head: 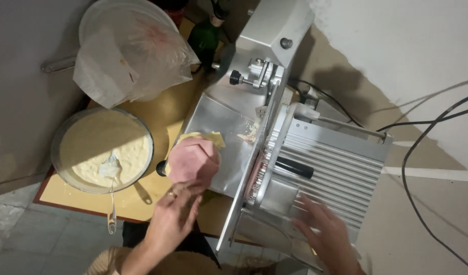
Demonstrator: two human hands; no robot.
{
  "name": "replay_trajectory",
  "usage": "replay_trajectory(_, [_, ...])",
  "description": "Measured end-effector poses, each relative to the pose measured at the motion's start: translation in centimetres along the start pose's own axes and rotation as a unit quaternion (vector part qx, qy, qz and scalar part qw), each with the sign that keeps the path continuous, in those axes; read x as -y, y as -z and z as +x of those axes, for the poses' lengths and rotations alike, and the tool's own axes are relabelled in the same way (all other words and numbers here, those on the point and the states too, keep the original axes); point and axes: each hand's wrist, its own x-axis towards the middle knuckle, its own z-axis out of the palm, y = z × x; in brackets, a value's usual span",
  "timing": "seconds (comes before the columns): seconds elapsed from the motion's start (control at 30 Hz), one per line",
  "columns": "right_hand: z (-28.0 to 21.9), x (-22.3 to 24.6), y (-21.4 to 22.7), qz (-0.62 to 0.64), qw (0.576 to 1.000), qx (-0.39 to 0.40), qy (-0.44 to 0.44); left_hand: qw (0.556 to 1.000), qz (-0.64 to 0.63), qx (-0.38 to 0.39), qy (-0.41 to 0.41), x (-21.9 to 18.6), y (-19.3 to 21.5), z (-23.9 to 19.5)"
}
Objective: The person unwraps a package of sliced ham and uses a manual meat slicer to cut the ham into smaller pieces. The person repeatedly feeds the ham through the slicer and collects the cut pieces.
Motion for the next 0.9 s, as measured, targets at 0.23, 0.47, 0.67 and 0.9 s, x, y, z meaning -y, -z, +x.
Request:
replay_trajectory(0.23, [3.1, 2.6, -1.7, -0.050, 0.991, -0.032, 0.122, 1.000, 0.002, -0.008, 0.007, 0.5, 0.4, -0.9])
replay_trajectory(0.47, [5.0, 1.7, -2.4, -0.043, 0.986, -0.023, 0.161, 1.000, -0.002, -0.016, 0.017, 1.8, -0.4, -0.7])
replay_trajectory(0.67, [6.2, 8.5, -0.7, -0.240, 0.962, 0.045, 0.119, 1.000, -0.007, 0.005, 0.028, 2.5, -0.4, -0.3])
replay_trajectory(0.9, [7.0, 7.1, -2.9, -0.106, 0.951, -0.029, 0.289, 0.999, -0.010, -0.013, 0.037, 3.4, -0.1, 0.0])
